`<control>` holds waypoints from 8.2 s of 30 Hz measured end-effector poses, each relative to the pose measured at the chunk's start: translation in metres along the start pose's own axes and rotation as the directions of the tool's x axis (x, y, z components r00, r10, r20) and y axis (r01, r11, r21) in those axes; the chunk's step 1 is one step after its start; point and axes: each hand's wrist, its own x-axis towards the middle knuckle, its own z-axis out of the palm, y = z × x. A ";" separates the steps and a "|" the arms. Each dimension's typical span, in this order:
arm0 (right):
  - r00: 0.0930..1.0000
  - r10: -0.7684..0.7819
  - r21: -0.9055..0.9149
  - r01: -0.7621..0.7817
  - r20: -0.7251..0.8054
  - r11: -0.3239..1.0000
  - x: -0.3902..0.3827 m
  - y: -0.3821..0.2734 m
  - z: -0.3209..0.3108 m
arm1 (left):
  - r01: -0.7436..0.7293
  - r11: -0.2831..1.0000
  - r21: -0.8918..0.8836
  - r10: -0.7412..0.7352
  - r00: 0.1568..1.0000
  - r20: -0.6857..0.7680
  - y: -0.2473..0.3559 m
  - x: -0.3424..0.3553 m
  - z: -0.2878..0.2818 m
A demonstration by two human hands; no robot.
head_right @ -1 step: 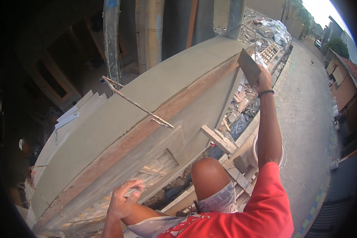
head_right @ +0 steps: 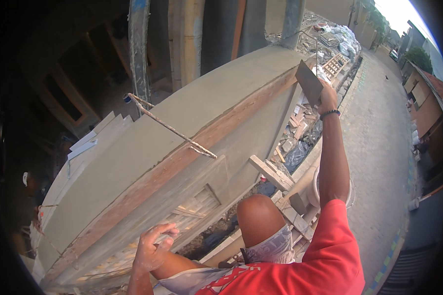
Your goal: The person applies plaster to a curved wall using a trowel and a bucket of plaster. They repeatedly scoop plaster from the bucket and smooth it onto the wall surface, working along the curve.
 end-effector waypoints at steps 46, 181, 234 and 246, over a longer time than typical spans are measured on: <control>0.902 0.170 0.224 -0.275 0.397 0.935 -0.286 0.010 0.097 | -0.323 0.916 -0.237 0.361 0.922 0.138 -0.022 -0.017 -0.045; 0.581 0.256 -0.635 0.705 0.772 0.316 -0.127 -0.047 0.215 | 0.799 0.143 -0.585 -0.982 0.189 0.018 0.171 -0.092 0.032; 0.909 0.072 -0.897 0.389 0.411 0.208 0.097 -0.043 0.121 | 0.879 0.191 -0.437 -0.974 0.225 0.027 0.209 -0.069 -0.002; 0.630 0.263 -0.622 0.457 0.731 0.636 -0.150 -0.076 0.229 | 0.878 0.067 -0.474 -0.996 0.090 0.026 0.222 -0.113 -0.004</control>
